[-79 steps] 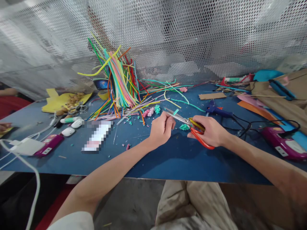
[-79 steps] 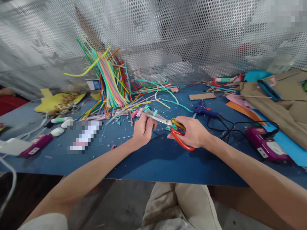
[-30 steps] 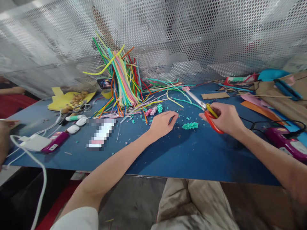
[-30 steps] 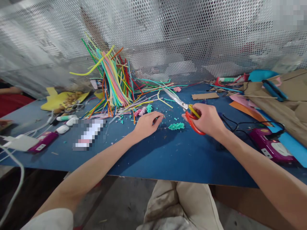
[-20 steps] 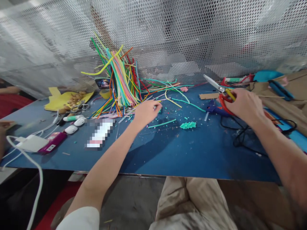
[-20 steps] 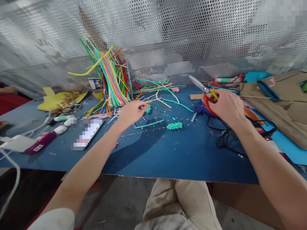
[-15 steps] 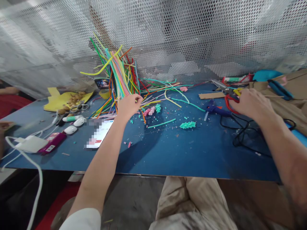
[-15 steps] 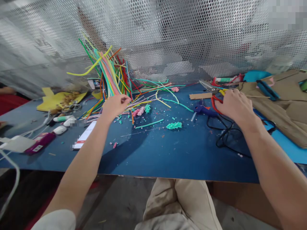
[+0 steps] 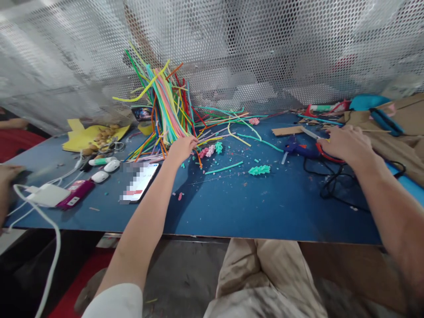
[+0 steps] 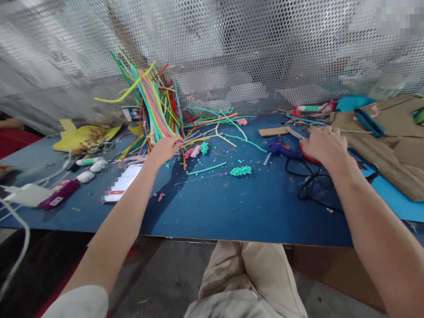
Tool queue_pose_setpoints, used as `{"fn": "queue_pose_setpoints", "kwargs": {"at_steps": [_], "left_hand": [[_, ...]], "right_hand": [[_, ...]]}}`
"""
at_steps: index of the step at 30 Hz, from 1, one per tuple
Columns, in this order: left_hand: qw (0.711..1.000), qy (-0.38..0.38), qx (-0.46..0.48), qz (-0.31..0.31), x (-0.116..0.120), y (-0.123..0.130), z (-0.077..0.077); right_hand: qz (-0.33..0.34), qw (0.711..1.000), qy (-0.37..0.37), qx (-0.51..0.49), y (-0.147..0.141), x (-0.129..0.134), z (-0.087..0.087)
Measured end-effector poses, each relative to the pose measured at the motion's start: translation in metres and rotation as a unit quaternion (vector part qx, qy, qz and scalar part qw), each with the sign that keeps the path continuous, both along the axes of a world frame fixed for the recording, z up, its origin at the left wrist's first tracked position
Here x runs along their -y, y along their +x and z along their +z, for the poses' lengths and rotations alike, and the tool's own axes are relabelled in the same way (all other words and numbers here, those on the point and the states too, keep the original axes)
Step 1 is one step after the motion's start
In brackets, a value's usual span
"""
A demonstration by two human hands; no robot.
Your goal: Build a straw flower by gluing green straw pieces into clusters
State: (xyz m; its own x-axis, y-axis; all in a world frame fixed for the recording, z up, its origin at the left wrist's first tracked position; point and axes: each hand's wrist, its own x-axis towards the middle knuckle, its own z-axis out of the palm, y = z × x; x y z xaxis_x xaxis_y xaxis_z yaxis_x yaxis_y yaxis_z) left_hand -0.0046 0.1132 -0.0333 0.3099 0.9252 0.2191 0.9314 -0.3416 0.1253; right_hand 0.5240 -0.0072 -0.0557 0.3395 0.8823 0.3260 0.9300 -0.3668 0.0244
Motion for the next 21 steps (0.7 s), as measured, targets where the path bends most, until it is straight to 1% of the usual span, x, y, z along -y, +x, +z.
{"fn": "queue_pose_setpoints", "kwargs": {"at_steps": [2,4,7,9,14,18,21], "left_hand": [[1.0,-0.004,0.0,-0.02,-0.003,-0.003,-0.001],[1.0,-0.004,-0.001,-0.03,-0.005,-0.005,-0.001],[0.999,-0.022,0.01,-0.031,-0.006,-0.005,-0.001],[0.998,-0.044,0.019,-0.026,-0.006,-0.005,-0.001],[0.998,-0.064,0.023,-0.012,-0.009,-0.007,-0.004],[0.998,-0.033,-0.042,-0.031,-0.008,-0.007,-0.002],[0.994,-0.05,-0.083,-0.051,-0.007,-0.007,0.0]], "right_hand": [[0.029,0.999,-0.023,-0.019,-0.013,0.005,0.01],[0.068,0.996,-0.046,-0.032,-0.023,0.005,0.016],[0.131,0.988,-0.073,-0.037,-0.031,0.003,0.015],[0.156,0.983,-0.086,-0.037,-0.032,0.001,0.011],[0.168,0.979,-0.105,-0.044,-0.034,0.002,0.007],[0.168,0.978,-0.111,-0.052,-0.034,0.004,0.007],[0.169,0.978,-0.111,-0.058,-0.034,0.003,0.005]]}}
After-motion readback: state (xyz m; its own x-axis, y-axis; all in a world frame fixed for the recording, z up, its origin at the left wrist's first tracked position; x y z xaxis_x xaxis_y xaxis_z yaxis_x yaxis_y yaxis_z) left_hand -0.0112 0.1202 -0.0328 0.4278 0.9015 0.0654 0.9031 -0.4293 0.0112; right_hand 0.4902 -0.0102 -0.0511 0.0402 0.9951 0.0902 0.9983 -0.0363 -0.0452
